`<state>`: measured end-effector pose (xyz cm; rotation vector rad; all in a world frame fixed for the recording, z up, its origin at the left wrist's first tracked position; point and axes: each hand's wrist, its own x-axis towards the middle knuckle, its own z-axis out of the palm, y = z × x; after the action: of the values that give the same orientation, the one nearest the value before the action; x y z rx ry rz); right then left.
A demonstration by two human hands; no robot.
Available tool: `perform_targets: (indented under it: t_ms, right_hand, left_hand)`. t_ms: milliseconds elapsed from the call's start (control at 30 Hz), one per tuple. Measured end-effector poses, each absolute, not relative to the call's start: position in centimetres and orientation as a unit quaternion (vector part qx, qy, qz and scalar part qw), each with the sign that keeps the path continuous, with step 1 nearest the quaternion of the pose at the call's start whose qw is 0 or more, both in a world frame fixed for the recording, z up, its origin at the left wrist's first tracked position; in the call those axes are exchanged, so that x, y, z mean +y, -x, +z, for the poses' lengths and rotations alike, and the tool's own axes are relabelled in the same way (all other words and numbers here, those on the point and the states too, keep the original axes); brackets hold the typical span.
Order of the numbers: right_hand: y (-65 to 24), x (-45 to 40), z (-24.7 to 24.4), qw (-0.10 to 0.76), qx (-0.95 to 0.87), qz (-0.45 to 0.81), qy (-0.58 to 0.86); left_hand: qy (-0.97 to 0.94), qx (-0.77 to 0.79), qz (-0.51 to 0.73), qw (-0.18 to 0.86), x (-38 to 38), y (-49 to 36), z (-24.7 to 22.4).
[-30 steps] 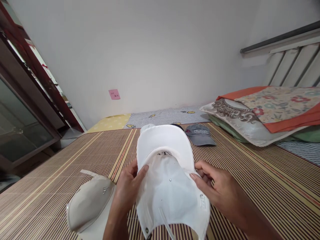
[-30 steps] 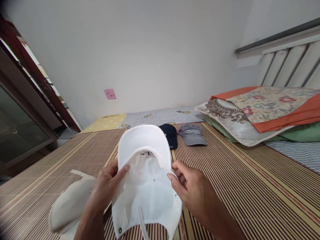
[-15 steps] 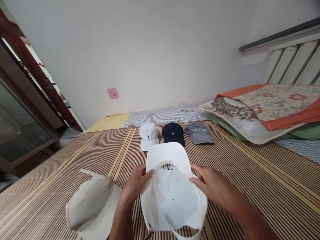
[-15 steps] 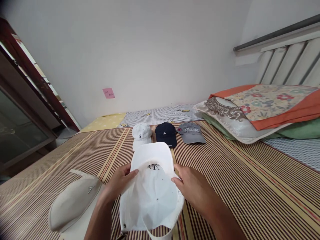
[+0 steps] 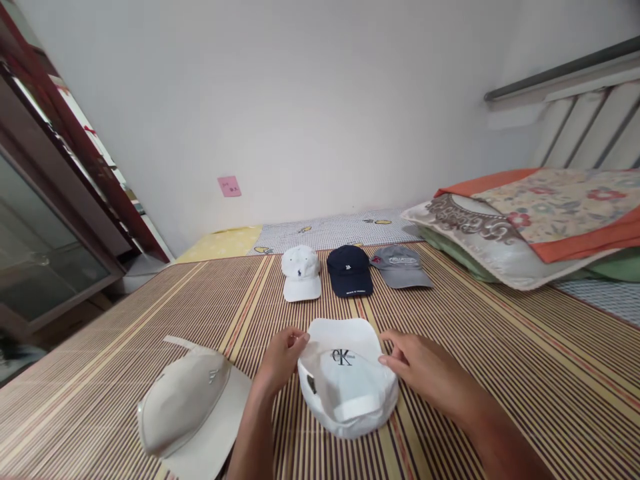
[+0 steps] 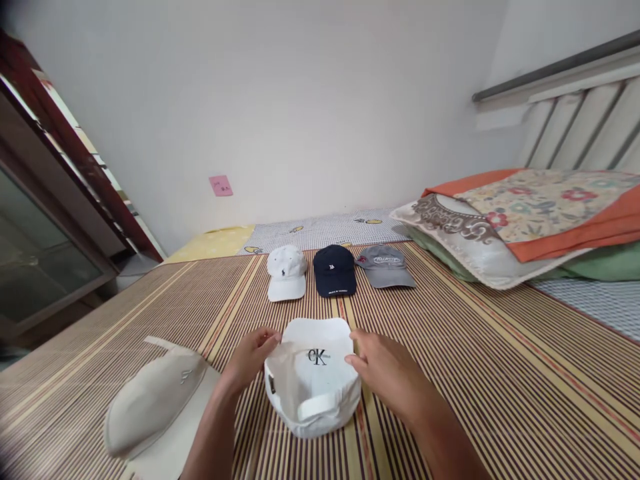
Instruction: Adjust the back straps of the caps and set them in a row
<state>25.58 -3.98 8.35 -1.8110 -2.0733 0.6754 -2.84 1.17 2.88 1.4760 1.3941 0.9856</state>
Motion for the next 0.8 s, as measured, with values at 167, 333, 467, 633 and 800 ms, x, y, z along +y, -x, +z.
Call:
perform_targets:
  t_ms: [167,333,467,633,800]
  right_hand:
    - [-25.7,-4.0,8.6,0.162,-0.722,0.223,0.634]
    - [-26.3,-4.2,8.7,0.22,-0.733,0.244,0.596]
    - [-26.4,-4.8,9.0,0.266,-0.74,0.302,0.539]
    - [-26.5,-5.5,9.2,0.306,-0.736,0.345,0.496]
    - [-26.8,-5.5,9.2,0.312,-0.73,0.355,0.493]
  left_hand:
    - [-0.618,0.553,0.405,0.385,1.1,3.4,3.5]
    - [-0.644,0.525,0.388,0.399,-0.1,4.3,6.1]
    - [-0.657,0.468,0.349,0.477,-1.7,5.3,8.4]
    - [-0.652,0.423,0.322,0.541,-2.3,6.5,8.7]
    - [-0.643,0.406,0.301,0.576,-1.9,6.6,8.1]
